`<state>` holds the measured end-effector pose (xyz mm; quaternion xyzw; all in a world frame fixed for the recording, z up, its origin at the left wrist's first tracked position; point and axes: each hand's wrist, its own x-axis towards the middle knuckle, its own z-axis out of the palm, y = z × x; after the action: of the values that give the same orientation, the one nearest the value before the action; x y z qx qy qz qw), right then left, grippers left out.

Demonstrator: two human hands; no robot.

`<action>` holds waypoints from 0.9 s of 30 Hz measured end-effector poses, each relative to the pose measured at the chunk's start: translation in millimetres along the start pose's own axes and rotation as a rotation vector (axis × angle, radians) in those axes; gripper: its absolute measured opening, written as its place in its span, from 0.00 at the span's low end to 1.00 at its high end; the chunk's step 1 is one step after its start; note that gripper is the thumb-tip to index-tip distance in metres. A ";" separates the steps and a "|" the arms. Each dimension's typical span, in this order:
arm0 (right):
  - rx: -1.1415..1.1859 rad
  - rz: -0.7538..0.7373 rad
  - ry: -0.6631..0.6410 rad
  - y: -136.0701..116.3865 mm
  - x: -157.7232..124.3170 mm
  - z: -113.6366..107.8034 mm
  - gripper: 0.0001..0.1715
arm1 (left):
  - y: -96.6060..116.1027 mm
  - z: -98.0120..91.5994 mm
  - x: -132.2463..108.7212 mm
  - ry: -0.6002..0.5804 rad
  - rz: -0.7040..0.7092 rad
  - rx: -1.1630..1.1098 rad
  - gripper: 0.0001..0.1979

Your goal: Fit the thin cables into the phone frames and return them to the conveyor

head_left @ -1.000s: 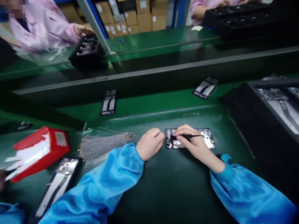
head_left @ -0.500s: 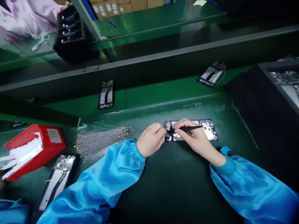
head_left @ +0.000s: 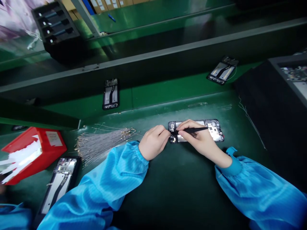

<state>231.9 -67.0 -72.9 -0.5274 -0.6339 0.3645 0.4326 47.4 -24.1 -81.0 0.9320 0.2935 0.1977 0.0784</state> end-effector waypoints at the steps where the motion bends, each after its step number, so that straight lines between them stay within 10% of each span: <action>1: -0.001 -0.001 0.001 -0.2 0.2 -0.1 0.02 | 0.2 0.0 0.0 0.005 0.002 0.007 0.14; 27: -0.028 -0.024 -0.015 -1.1 0.3 -0.2 0.02 | -0.2 0.3 -0.6 0.006 0.002 0.007 0.13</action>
<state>231.7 -66.9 -71.7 -0.5233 -0.6484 0.3543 0.4246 46.9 -24.3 -81.5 0.9319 0.2935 0.1996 0.0743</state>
